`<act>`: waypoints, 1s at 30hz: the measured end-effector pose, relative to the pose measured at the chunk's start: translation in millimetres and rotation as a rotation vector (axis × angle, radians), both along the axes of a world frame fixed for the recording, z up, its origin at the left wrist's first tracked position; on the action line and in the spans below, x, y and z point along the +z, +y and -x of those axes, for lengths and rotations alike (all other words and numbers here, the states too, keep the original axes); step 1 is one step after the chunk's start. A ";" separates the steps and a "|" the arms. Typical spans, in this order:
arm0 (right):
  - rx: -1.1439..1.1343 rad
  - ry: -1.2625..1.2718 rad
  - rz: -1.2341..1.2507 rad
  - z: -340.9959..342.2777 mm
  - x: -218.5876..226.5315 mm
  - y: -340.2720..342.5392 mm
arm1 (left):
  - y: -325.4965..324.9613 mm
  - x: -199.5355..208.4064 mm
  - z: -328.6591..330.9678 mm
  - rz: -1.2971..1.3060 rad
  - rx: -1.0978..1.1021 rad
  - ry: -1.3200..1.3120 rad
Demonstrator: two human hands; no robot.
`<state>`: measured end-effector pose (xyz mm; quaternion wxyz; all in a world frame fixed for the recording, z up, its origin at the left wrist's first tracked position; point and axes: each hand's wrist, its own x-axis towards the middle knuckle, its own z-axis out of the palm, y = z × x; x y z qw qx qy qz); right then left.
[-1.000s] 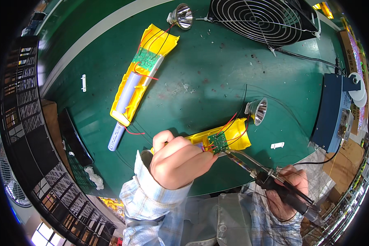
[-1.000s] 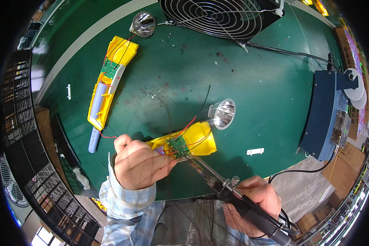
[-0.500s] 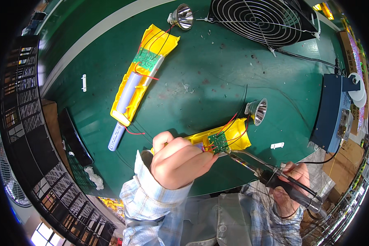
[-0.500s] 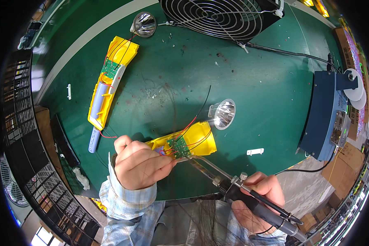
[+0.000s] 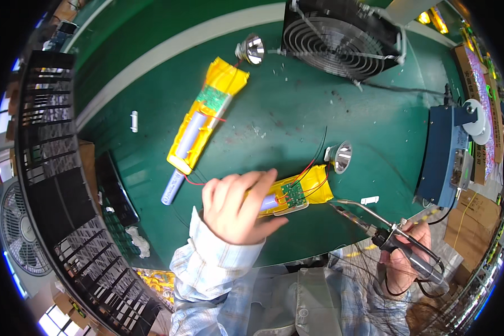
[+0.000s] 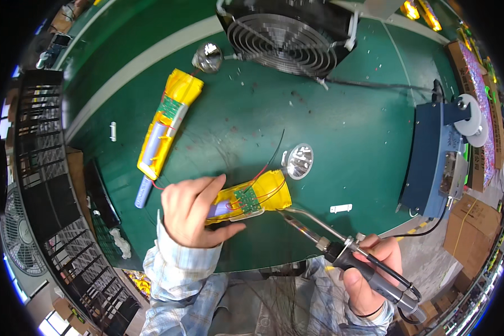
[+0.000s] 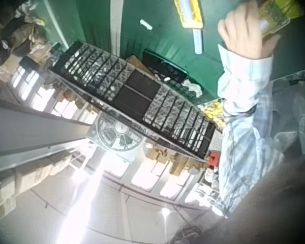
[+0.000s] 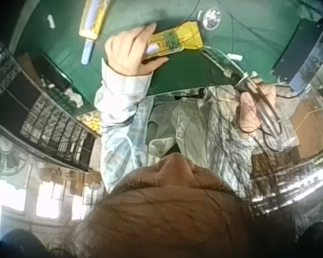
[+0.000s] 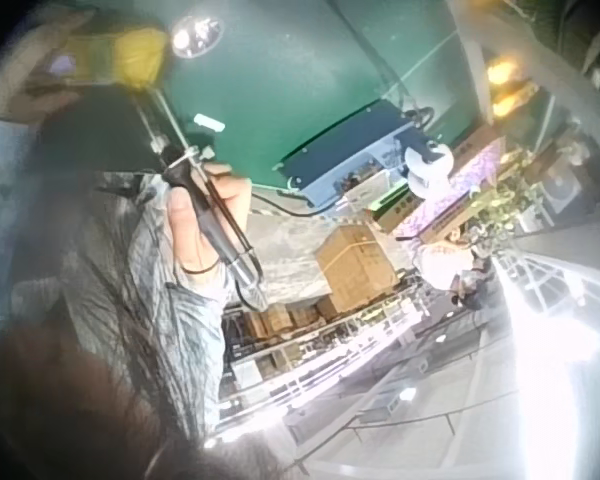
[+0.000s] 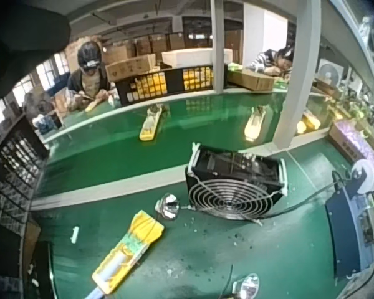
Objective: The person solders wires to circuit boards inside flashlight casings using a soldering iron and places the assembled flashlights onto the conveyor belt.
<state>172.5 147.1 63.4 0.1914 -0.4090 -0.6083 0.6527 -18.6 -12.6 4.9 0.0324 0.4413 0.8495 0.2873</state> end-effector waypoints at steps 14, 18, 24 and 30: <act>-0.222 0.207 -0.082 -38.7 12.8 18.7 | 40.6 63.6 178.2 -0.275 0.509 0.023; -0.213 0.212 -0.114 -49.5 -0.4 22.3 | 67.7 21.0 259.9 0.032 0.682 0.066; -0.295 0.108 -0.126 -55.5 -18.4 29.6 | 47.9 -48.7 316.6 -0.128 0.786 -0.319; -0.266 0.163 -0.085 -45.2 -21.1 33.7 | 21.1 80.0 280.5 -0.547 0.680 -0.450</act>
